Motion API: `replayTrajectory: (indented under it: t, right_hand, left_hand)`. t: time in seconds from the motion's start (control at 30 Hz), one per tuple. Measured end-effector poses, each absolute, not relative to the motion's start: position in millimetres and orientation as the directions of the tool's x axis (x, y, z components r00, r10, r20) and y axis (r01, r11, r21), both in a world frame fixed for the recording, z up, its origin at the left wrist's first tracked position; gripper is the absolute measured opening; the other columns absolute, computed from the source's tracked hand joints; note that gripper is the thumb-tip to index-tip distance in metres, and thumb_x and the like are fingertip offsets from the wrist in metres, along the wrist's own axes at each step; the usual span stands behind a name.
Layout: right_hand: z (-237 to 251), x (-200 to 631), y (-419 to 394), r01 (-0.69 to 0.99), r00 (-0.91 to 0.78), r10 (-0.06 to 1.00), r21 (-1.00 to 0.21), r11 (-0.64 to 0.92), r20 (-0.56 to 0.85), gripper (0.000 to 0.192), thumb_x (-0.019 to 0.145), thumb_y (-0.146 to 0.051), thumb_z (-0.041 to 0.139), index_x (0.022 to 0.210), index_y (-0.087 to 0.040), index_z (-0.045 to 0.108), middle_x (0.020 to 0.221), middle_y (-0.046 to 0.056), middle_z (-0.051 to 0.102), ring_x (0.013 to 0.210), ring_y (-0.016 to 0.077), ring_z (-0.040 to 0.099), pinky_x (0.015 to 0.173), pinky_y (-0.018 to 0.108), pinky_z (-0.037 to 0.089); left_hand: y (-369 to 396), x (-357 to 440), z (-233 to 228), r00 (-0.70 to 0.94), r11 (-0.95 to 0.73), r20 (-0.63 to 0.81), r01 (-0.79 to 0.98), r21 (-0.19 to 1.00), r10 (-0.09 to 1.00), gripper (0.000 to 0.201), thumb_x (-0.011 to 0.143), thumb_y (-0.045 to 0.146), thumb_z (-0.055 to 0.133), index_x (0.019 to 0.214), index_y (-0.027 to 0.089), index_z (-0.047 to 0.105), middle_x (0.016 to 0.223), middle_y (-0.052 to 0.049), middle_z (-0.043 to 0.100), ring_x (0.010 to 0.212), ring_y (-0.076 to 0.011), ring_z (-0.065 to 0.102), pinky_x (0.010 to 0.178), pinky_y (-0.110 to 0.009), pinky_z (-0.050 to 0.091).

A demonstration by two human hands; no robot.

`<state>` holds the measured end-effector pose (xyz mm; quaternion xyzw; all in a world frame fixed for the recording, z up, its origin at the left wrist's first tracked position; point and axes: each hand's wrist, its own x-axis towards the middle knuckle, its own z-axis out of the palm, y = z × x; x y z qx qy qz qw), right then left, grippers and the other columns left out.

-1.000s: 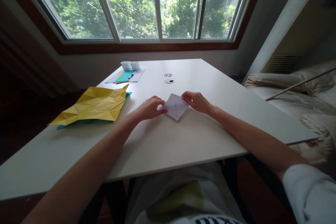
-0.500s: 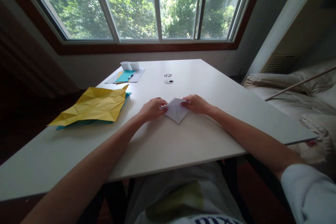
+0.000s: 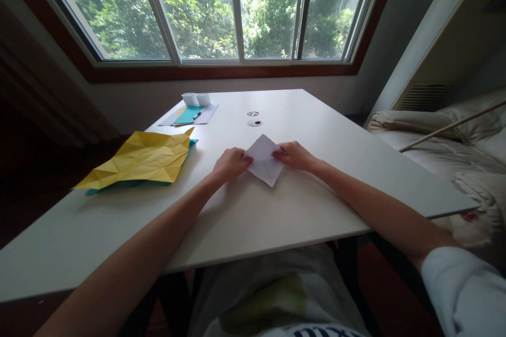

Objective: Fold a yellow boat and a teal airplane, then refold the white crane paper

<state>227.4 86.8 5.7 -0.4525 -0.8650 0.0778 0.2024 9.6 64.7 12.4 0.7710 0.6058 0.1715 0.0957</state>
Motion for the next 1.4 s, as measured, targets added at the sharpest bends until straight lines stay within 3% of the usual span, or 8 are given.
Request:
replayTrajectory:
  t: [0.67,0.97,1.13,1.4]
  right_hand:
    - [1.0,231.8,94.4,0.705,-0.494,0.82,-0.419,0.572,0.289,0.024,0.081,-0.032,0.048,0.066,-0.017,0.057,0.06,0.0,0.054,0.057,0.0106,0.046,0.055,0.023,0.031]
    - [2.9,261.2,119.8,0.417,-0.543,0.783,-0.712,0.564,0.302,0.038,0.081,-0.047,0.049,0.093,-0.015,0.066,0.085,0.007,0.068,0.078,0.0162,0.061,0.07,0.029,0.044]
    - [0.7,272.7,125.6,0.449,-0.556,0.777,-0.68,0.58,0.296,0.028,0.073,-0.039,0.061,0.087,-0.016,0.068,0.081,0.006,0.069,0.076,0.0168,0.062,0.067,0.028,0.044]
    - [-3.6,266.6,123.6,0.438,-0.614,0.744,-0.67,0.599,0.263,0.029,0.07,-0.04,0.062,0.087,-0.017,0.069,0.077,0.004,0.069,0.071,0.0147,0.06,0.059,0.026,0.039]
  left_hand:
    - [65.2,8.1,12.9,0.165,-0.21,0.158,0.921,0.328,0.973,0.028,0.076,0.038,0.049,0.07,0.017,0.066,0.07,-0.005,0.063,0.065,-0.017,0.054,0.054,-0.025,0.034]
    - [67.7,-0.1,12.0,0.125,-0.18,0.185,0.931,0.318,0.975,0.029,0.076,0.04,0.048,0.065,0.016,0.063,0.069,-0.006,0.062,0.064,-0.017,0.053,0.053,-0.024,0.032]
    - [67.7,-1.2,12.5,0.124,-0.175,0.173,0.928,0.328,0.977,0.029,0.076,0.039,0.048,0.067,0.016,0.063,0.069,-0.005,0.062,0.065,-0.0176,0.054,0.053,-0.025,0.033]
    - [68.9,-1.2,10.0,0.125,-0.18,0.188,0.932,0.313,0.974,0.03,0.075,0.04,0.048,0.063,0.017,0.062,0.067,-0.005,0.061,0.063,-0.0169,0.053,0.052,-0.024,0.031]
